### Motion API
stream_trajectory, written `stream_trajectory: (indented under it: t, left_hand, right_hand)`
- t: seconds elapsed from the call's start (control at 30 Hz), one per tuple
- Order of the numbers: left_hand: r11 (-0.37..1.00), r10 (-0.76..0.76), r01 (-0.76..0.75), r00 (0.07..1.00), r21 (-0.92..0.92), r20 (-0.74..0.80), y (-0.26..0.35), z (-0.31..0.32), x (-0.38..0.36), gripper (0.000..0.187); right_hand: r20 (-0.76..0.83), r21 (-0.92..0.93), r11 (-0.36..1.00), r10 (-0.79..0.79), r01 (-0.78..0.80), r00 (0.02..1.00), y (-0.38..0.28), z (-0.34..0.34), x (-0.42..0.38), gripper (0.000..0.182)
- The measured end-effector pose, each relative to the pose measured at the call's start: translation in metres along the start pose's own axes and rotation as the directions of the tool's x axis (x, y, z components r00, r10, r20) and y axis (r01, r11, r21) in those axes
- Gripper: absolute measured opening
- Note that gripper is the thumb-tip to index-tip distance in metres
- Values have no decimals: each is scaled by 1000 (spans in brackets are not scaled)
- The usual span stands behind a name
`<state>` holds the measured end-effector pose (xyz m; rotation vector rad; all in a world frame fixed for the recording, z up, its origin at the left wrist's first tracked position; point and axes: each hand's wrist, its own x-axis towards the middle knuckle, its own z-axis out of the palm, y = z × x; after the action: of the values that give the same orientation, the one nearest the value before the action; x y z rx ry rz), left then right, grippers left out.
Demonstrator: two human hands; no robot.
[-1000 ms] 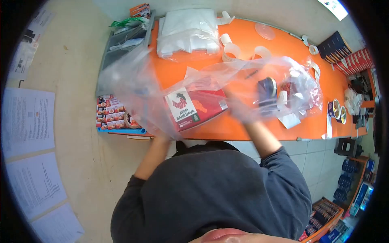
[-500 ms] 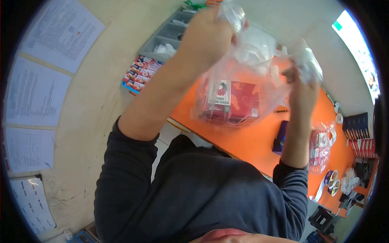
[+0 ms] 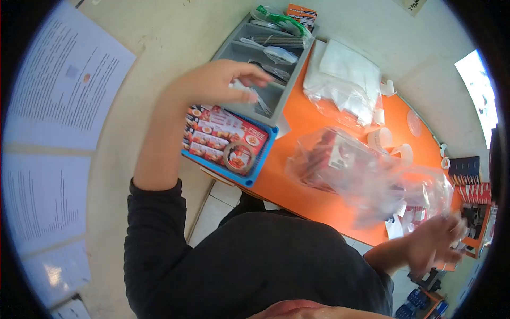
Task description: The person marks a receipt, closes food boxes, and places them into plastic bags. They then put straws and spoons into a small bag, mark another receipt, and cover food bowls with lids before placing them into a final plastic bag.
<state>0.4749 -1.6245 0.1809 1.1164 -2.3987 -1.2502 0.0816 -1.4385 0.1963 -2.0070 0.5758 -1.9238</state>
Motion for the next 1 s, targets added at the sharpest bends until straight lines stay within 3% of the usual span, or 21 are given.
stream_trajectory:
  t: [0.03, 0.07, 0.1, 0.13, 0.17, 0.2, 0.23, 0.3, 0.37, 0.43, 0.53, 0.6, 0.63, 0.7, 0.73, 0.8, 0.93, 1.0]
  left_hand:
    - [970, -243, 237, 963, -57, -119, -62, 9, 20, 47]
    - [948, -248, 288, 936, 138, -250, -134, 24, 37, 45]
    - [830, -159, 325, 917, 452, -367, -189, 49, 43, 36]
    - [784, -278, 407, 905, 469, -321, -200, 47, 50, 35]
    - [728, -397, 482, 876, 487, -273, -206, 51, 56, 35]
    - [663, -517, 547, 828, 511, -217, -211, 56, 58, 35]
    - [680, -442, 519, 854, 518, -276, -208, 54, 57, 32]
    - [751, -355, 471, 879, 463, -318, -189, 39, 49, 30]
    - [830, -242, 388, 897, 401, -369, -187, 36, 39, 26]
    - [901, -94, 256, 903, 350, -419, -194, 34, 25, 20]
    - [974, 95, 38, 824, 222, -558, -200, 31, 6, 20]
    - [998, 43, 4, 718, 66, -694, -195, 31, -8, 19]
    - [1000, 5, -23, 656, -13, -754, -193, 32, -15, 19]
    - [938, -167, -135, 629, -319, -759, -195, 31, -29, 19]
    - [868, -253, -194, 619, -457, -744, -196, 30, -35, 20]
    - [822, -333, -216, 569, -527, -752, -194, 31, -42, 19]
    - [699, -481, -253, 526, -669, -701, -184, 31, -55, 20]
    - [743, -525, -76, 550, -665, -650, -171, 28, -73, 21]
  right_hand:
    - [177, 478, 871, 33, -116, 984, -2, 13, -2, 44]
    - [353, 632, 745, -35, -211, 935, 9, 46, -2, 42]
    - [522, 718, 589, -105, -371, 846, 20, 80, -3, 41]
    - [665, 709, 451, -168, -543, 728, 30, 113, -4, 40]
    - [773, 611, 405, -120, -680, 623, 42, 150, -7, 39]
    - [859, 436, 524, -1, -731, 512, 50, 173, -15, 39]
    - [898, 238, 671, 123, -702, 422, 66, 190, -23, 36]
    - [749, -188, 814, 481, -550, 455, 98, 220, -33, 29]
    - [544, -400, 752, 655, -524, 525, 130, 245, -34, 21]
    - [393, -461, 768, 625, -444, 674, 166, 259, -44, 18]
    - [197, -570, 648, 704, -505, 682, 212, 271, -45, 19]
    - [108, -628, 560, 751, -541, 652, 241, 279, -50, 21]
    - [152, -640, 591, 724, -492, 673, 252, 286, -55, 22]
    - [249, -655, 652, 663, -382, 706, 272, 304, -63, 23]
    - [290, -705, 617, 700, -349, 653, 278, 311, -67, 24]
    - [355, -791, 552, 765, -264, 537, 286, 323, -70, 26]
    - [412, -773, 564, 794, -290, 447, 292, 323, -58, 22]
    - [382, -787, 536, 812, -305, 441, 291, 321, -52, 19]
